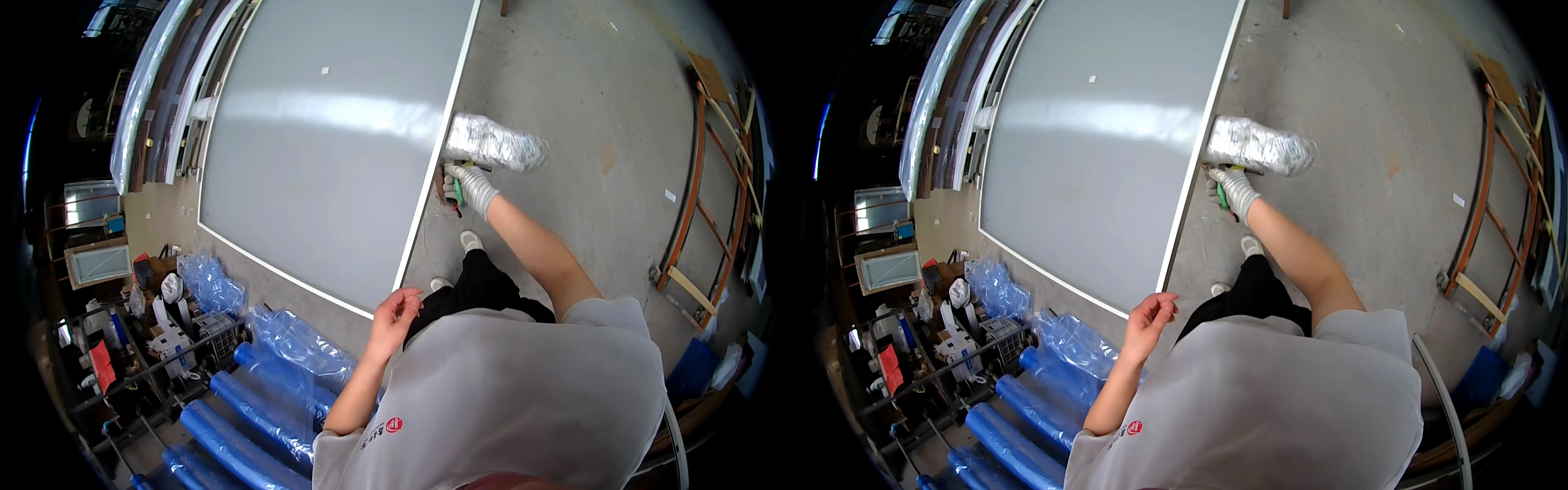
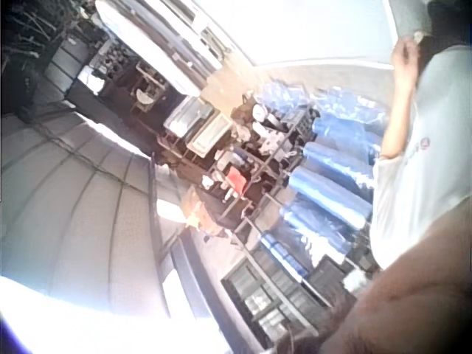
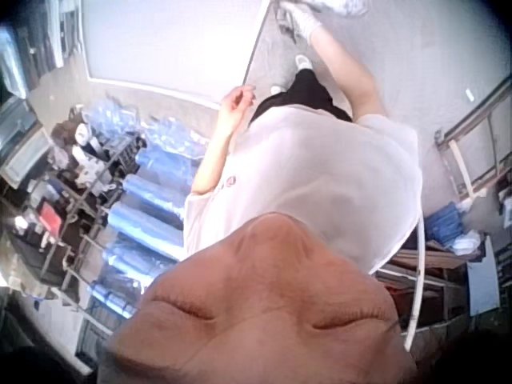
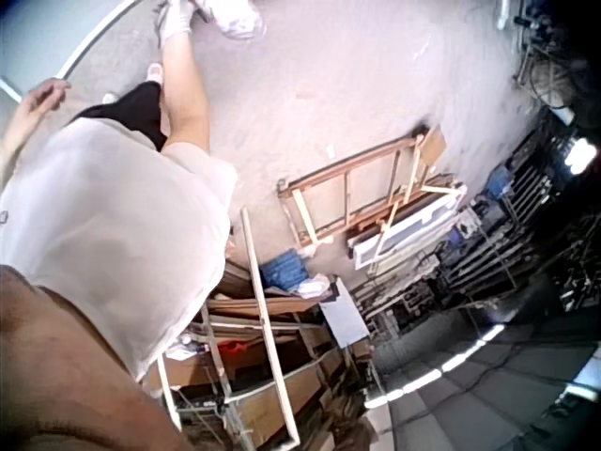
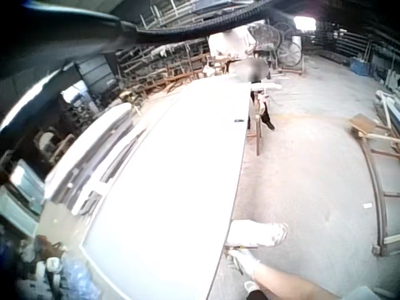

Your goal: The person takes a sealant gun from a shelf and applies a line of sealant along the edge of a large rectangular panel held by another person.

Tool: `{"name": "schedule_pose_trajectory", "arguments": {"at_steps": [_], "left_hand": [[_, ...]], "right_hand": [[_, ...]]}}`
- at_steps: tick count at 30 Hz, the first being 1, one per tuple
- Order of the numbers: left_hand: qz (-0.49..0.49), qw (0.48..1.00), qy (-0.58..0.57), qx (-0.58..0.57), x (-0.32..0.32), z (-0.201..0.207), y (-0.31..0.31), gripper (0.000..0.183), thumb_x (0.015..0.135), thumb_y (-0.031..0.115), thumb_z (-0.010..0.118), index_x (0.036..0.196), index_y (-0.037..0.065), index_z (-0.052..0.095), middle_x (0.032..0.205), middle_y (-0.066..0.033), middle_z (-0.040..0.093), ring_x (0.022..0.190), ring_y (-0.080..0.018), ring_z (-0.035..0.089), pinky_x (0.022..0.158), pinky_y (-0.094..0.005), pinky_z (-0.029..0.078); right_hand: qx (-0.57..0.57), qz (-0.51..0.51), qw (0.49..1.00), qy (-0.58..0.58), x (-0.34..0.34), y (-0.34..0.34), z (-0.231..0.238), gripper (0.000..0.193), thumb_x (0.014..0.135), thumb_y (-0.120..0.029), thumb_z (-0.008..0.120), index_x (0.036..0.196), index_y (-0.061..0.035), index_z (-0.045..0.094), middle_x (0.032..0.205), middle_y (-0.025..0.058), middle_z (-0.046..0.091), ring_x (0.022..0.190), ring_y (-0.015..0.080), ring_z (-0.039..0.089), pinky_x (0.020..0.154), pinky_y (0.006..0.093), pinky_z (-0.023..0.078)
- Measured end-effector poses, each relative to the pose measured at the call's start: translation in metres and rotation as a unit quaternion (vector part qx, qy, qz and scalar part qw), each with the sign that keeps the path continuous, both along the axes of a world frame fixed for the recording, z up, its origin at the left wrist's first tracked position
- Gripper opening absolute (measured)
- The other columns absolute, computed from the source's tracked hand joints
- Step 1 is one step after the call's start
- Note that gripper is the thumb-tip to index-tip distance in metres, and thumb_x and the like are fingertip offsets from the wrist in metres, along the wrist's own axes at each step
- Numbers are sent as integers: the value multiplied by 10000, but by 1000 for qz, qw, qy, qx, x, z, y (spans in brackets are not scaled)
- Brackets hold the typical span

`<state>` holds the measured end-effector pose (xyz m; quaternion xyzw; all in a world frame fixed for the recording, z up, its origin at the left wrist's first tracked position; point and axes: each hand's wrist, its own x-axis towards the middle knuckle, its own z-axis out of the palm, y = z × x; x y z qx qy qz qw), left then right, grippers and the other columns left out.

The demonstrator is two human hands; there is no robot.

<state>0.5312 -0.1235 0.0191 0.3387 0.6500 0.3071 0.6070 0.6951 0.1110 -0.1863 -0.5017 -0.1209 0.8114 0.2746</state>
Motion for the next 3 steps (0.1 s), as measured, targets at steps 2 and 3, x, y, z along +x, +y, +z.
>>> {"name": "schedule_pose_trajectory", "arguments": {"at_steps": [2,3], "left_hand": [[44,999,8,-10,-4,-1,-3,211,903,108,534,1072,-12,573,816,-38,597,759,-91,557,702,-211,454],[46,999,7,16,-8,-6,13,211,903,108,534,1072,-12,573,816,-38,597,759,-91,557,702,-211,454]], "right_hand": [[12,-126,990,62,-19,14,15,131,813,-183,612,892,-81,592,721,58,604,602,199,597,557,322,518],[37,-122,990,66,-22,43,15,131,813,-183,612,892,-81,592,721,58,604,602,199,597,557,322,518]]}}
